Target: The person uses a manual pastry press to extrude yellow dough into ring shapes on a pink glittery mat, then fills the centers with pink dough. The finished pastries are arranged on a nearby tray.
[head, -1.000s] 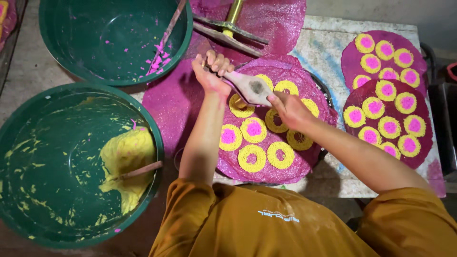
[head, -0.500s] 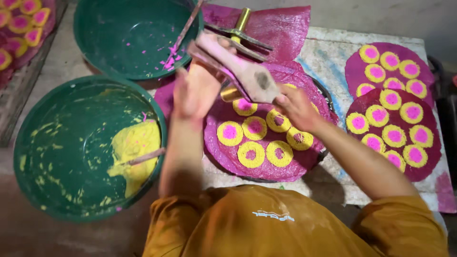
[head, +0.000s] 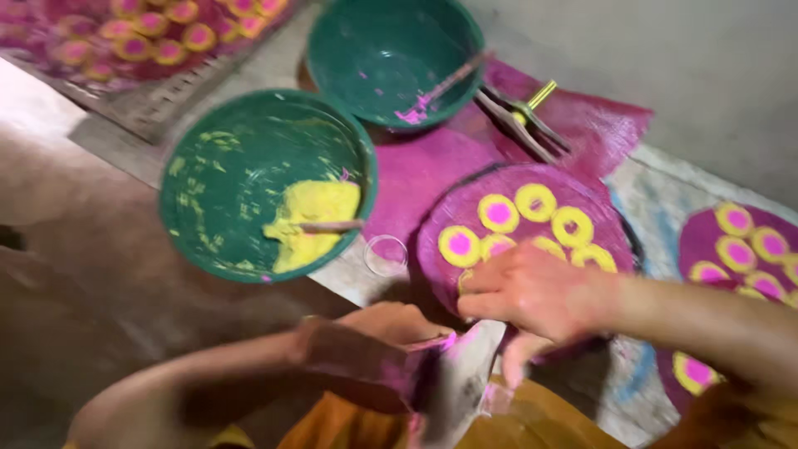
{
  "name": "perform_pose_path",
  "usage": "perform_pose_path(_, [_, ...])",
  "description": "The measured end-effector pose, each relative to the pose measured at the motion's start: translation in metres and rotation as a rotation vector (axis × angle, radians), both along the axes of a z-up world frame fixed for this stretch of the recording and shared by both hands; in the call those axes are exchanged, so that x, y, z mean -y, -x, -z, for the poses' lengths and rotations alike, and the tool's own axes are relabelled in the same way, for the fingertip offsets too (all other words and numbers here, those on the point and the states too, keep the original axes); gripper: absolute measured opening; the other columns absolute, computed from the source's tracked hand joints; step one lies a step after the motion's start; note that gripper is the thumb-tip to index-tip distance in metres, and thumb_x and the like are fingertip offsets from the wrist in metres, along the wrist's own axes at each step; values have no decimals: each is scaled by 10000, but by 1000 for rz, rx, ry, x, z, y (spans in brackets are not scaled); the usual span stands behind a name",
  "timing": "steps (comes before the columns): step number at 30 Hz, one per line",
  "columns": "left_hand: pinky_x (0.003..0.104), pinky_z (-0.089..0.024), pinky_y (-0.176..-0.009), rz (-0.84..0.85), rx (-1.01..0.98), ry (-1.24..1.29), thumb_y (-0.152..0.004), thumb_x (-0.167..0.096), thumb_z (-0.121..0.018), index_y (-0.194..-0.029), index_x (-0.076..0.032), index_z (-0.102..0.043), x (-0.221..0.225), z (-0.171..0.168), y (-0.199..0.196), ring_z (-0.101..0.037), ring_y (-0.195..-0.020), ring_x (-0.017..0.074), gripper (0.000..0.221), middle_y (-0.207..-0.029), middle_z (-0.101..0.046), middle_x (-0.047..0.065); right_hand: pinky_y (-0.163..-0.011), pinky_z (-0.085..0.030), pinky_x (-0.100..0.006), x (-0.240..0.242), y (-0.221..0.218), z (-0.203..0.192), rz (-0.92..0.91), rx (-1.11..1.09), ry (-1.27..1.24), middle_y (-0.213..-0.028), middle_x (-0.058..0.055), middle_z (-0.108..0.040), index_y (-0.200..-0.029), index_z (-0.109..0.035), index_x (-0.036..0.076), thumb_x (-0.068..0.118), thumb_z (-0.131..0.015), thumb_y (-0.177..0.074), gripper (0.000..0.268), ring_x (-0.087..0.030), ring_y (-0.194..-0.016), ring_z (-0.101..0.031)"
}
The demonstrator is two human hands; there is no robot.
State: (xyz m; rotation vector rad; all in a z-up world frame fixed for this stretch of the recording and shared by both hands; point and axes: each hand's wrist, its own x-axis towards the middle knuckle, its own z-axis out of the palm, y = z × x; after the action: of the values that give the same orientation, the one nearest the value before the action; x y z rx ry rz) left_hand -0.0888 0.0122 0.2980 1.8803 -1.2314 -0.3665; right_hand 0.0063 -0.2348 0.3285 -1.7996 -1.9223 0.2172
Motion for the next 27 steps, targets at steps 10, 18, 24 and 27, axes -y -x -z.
perform_pose_path(10, [403,-499,-478,-455,149,-655,-1109,-332,-545,-1319,-314,-634,-164,129,-21,-616,-546,184,229,-664,-637,113,-657,-490,-424,-68,-6,31,-67,-885,164,-843,-149,-623,-994,-599,-25,589,-398,-1094,654,-328,-774,-663])
perform_pose_path(18, [399,-390,-1067,-78,-1157,385,-764,-184,-707,-1437,-24,-483,-292,168,-142,-584,-1250,230,727,-1358,-606,140,-605,-497,-315,-109,-133,3,269,1056,-138,-777,-18,-636,-1048,-705,136,179,-716,-890,165,-171,-701,-652])
perform_pose_path(24, [443,-484,-766,-276,-1281,605,-948,-210,-699,-1271,133,-586,-210,205,-216,-664,-878,312,484,-995,-651,220,-916,-537,-391,-153,-200,-5,601,1181,-311,-1069,-55,-669,-1256,-641,200,163,-712,-958,308,-216,-1014,-675])
perform_pose_path(27, [335,-530,-745,-727,-1152,513,-910,-297,-661,-1156,-51,-662,-228,219,-283,-665,-858,179,348,-978,-684,77,-961,-489,-470,-152,-250,28,911,798,-305,-1244,-132,-616,-1374,-590,135,227,-701,-967,433,-321,-1143,-610])
